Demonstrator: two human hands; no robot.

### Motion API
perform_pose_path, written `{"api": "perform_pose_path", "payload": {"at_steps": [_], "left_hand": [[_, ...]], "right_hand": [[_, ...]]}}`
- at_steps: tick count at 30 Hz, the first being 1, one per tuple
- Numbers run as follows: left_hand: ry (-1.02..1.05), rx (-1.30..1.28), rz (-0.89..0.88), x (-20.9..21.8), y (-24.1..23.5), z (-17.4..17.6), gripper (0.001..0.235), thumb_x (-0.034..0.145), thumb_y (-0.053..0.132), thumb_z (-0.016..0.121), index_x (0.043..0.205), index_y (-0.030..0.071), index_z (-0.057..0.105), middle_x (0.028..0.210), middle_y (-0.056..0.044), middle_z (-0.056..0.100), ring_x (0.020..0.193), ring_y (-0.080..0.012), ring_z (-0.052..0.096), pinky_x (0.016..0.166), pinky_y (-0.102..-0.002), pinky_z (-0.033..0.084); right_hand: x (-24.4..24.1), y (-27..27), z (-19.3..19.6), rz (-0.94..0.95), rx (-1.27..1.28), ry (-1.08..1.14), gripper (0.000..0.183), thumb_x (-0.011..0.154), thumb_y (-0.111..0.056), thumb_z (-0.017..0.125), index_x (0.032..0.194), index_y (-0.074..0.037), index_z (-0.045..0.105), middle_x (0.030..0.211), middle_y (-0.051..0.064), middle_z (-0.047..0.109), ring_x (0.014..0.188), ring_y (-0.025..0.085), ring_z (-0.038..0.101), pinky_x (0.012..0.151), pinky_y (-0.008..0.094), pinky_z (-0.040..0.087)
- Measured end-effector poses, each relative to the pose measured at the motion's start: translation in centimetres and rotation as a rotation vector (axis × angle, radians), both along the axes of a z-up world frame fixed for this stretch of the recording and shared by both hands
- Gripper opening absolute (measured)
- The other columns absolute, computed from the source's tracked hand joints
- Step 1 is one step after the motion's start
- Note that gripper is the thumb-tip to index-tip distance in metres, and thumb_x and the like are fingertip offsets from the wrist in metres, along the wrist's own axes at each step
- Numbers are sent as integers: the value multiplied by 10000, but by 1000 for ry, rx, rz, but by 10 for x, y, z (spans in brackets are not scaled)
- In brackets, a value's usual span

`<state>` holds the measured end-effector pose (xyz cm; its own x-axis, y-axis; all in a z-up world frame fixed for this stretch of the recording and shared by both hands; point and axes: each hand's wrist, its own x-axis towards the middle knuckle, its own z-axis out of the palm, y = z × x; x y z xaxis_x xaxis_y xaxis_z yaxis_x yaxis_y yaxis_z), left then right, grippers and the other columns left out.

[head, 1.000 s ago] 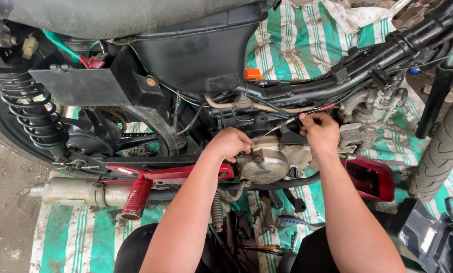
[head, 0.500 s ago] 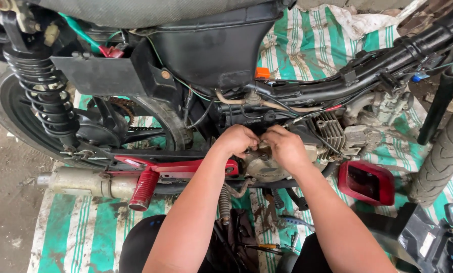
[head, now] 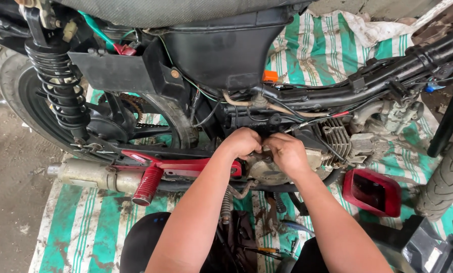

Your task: The person is performing maintenance on a motorcycle engine, specifically connecting and adjusting components around the carburetor area.

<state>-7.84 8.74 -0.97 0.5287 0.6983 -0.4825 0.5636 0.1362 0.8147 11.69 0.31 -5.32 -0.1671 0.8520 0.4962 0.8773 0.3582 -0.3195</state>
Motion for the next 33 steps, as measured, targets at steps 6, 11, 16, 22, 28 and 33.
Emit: {"api": "perform_pose_path", "payload": {"at_steps": [6, 11, 16, 22, 28, 33], "left_hand": [[20, 56, -17, 8, 15, -41, 295, 936, 291, 886, 1223, 222, 870, 1267, -121, 800, 1146, -348, 789, 709, -438, 759], [-86, 164, -291, -15, 13, -55, 561, 964, 212, 810, 1496, 59, 718, 1440, -234, 688, 1295, -381, 699, 868, -434, 729], [24, 167, -155, -17, -33, 40, 476, 1069, 141, 606, 1466, -109, 685, 1394, -338, 713, 1289, -417, 712, 1002, -414, 686], [43, 215, 143, -8, 9, -55, 399, 1042, 358, 610, 1190, 68, 842, 1094, -188, 835, 910, -278, 841, 701, -419, 743], [321, 347, 115, -5, -95, 6, 526, 926, 454, 684, 1136, -6, 826, 1112, -233, 827, 1159, -396, 797, 970, -527, 657], [-390, -168, 894, 39, -174, 27, 869, 1016, 323, 740, 1734, 19, 355, 1742, -276, 440, 1629, -390, 416, 1327, -547, 360]], "right_hand": [[-2, 2, -5, -16, -28, 55, 133, 1006, -178, 730, 956, -257, 825, 968, -41, 810, 960, 308, 785, 786, 445, 654], [-7, 2, 0, -23, -72, 108, 169, 979, -109, 717, 902, -228, 812, 915, -29, 803, 945, 330, 779, 786, 453, 654], [-17, -2, 25, 19, -97, 191, 190, 975, -9, 698, 906, -138, 820, 859, 65, 804, 879, 419, 764, 739, 518, 648], [-4, 5, 13, 27, -154, 227, 192, 986, -61, 752, 995, -207, 877, 997, -5, 853, 1022, 331, 800, 860, 458, 657], [2, 8, 7, 58, -184, 224, 136, 1022, -128, 791, 1040, -216, 893, 1057, -31, 860, 1048, 294, 809, 913, 439, 652], [-4, 3, 21, 65, -161, 182, 118, 989, -149, 788, 1036, -199, 884, 1054, 23, 853, 1041, 363, 797, 924, 505, 645]]}}
